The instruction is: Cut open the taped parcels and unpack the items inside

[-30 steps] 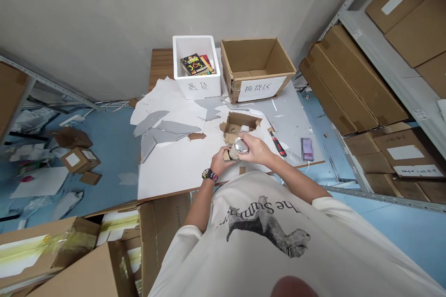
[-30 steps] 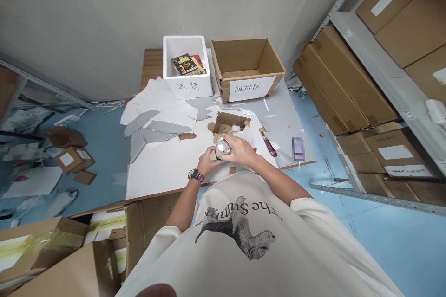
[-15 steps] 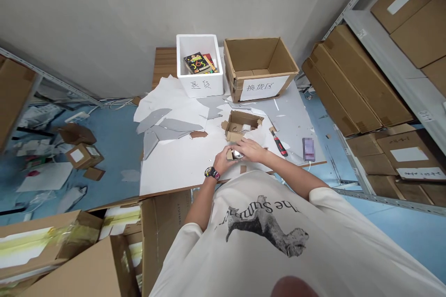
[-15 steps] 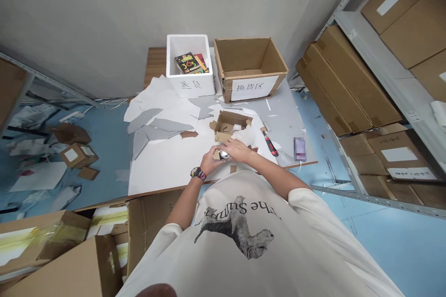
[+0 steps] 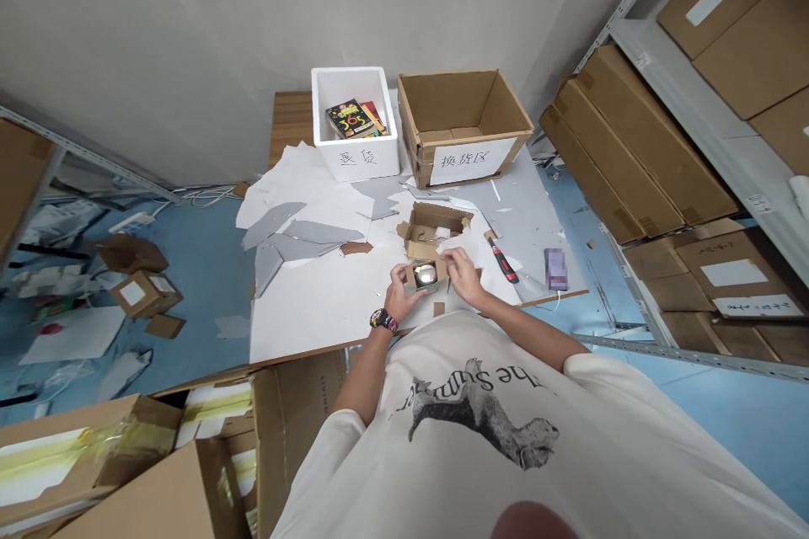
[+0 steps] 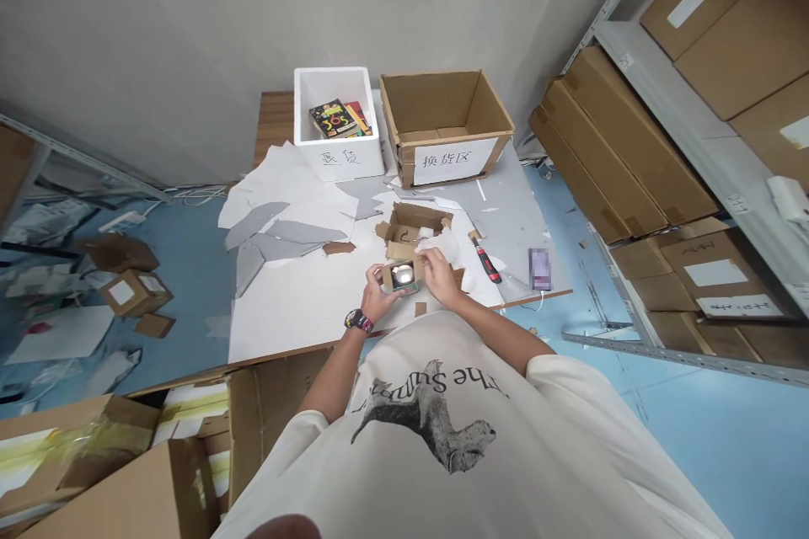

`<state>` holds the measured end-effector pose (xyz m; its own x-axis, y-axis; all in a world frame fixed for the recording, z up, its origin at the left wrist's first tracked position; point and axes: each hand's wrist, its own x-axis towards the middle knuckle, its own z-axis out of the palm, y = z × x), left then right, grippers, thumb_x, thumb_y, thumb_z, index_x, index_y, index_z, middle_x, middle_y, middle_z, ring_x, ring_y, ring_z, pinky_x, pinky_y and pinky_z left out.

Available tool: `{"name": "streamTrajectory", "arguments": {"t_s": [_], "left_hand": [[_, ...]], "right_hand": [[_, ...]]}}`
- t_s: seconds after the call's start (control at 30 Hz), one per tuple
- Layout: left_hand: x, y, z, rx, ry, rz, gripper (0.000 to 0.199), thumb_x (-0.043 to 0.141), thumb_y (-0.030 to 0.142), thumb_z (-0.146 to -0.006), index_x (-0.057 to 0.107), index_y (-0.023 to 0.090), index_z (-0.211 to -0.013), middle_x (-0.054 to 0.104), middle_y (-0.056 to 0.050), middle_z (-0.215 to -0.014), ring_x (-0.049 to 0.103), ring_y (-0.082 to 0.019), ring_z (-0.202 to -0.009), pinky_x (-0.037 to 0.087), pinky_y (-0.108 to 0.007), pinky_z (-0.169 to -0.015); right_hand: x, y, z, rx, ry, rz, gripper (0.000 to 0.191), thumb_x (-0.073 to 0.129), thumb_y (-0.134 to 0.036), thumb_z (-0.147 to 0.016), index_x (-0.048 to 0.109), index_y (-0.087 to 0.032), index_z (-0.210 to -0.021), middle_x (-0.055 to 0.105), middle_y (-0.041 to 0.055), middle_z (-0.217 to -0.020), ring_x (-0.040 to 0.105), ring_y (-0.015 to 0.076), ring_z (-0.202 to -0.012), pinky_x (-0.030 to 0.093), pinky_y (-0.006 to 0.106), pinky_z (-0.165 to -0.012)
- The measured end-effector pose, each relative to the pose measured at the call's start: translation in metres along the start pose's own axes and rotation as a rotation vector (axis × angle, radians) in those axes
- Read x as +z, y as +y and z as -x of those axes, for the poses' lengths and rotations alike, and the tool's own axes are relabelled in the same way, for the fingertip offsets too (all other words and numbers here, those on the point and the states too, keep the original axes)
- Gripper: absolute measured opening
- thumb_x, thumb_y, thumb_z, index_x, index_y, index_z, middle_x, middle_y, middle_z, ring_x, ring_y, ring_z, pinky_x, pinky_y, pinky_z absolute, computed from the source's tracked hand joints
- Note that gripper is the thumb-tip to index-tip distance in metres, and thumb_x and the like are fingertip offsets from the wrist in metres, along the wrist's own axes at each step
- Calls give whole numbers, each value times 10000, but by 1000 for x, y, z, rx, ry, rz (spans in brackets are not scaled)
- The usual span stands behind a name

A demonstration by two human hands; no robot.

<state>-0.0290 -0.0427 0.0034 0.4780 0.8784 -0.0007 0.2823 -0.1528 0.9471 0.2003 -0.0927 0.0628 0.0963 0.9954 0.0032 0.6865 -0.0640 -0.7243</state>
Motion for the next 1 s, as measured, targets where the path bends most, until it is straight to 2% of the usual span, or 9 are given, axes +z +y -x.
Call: {"name": "streamTrajectory", "arguments": {"t_s": [0.07, 0.17, 0.33, 0.43, 0.53, 0.67, 0.83, 0.93, 1.0], "left_hand": [[5, -4, 4, 31, -5, 24, 855, 948, 404, -868, 433, 236, -1529, 639, -212, -1601, 670, -322, -1474, 558, -534, -1217], [14, -12, 8, 100, 20, 32, 807, 885, 455, -935, 407, 219, -1541, 591, -242, -1646, 629, -324, -1526, 548, -561, -1236], [24, -26, 14, 197, 117, 41, 704, 846, 504, -966, 426, 239, -1465, 617, -254, -1618, 638, -338, -1523, 537, -585, -1249], [23, -26, 17, 151, 135, 56, 873, 875, 474, -925, 370, 217, -1590, 628, -259, -1613, 643, -345, -1517, 537, -567, -1249], [17, -21, 13, 59, 9, -14, 868, 890, 421, -879, 460, 234, -1609, 694, -189, -1558, 685, -340, -1455, 558, -521, -1219], [2, -10, -5, -57, -216, -191, 660, 897, 396, -820, 650, 278, -1420, 813, -75, -1334, 784, -333, -1232, 616, -466, -1081], [-29, 29, -13, -9, -311, -264, 658, 903, 499, -801, 687, 295, -1388, 838, -65, -1278, 807, -347, -1164, 628, -438, -999], [-56, 74, -25, 95, -384, -277, 679, 920, 537, -788, 715, 305, -1393, 842, -68, -1272, 816, -353, -1124, 633, -427, -962], [-74, 112, -51, 148, -403, -329, 684, 952, 572, -745, 745, 293, -1334, 854, -68, -1161, 823, -358, -1013, 636, -427, -895]], "right_hand": [[15, 13, 6, 219, 91, -198, 451, 456, -256, -1072, 608, -176, -1489, 682, 165, -1365, 658, 276, -1178, 589, 419, -1011], [34, 22, 8, 353, -30, -386, 511, 645, -352, -991, 623, -201, -1478, 702, 145, -1420, 714, 240, -1121, 611, 401, -1008], [35, 25, 10, 335, -127, -498, 618, 835, -426, -885, 690, -292, -1470, 692, 86, -1515, 709, 262, -1196, 593, 429, -1096], [23, 28, 18, 249, -283, -534, 849, 957, -453, -777, 638, -324, -1554, 650, 85, -1581, 669, 297, -1296, 619, 408, -1021], [17, 26, 19, 205, -317, -429, 970, 1018, -391, -687, 615, -283, -1563, 647, 125, -1574, 668, 320, -1298, 618, 404, -964], [20, 10, 8, 160, -247, -171, 747, 999, -315, -699, 702, -214, -1377, 766, 124, -1332, 719, 340, -1203, 572, 451, -1030], [2, -19, 2, 111, -277, -73, 643, 1000, -328, -669, 716, -238, -1239, 802, 47, -1118, 763, 307, -1014, 565, 362, -885], [-36, -44, -4, 90, -313, -78, 778, 1026, -407, -649, 675, -264, -1329, 797, 22, -1059, 758, 295, -937, 537, 323, -790], [-73, -64, -22, 42, -284, -96, 873, 1024, -454, -662, 622, -271, -1415, 791, 23, -1085, 753, 291, -937, 526, 313, -770]]}}
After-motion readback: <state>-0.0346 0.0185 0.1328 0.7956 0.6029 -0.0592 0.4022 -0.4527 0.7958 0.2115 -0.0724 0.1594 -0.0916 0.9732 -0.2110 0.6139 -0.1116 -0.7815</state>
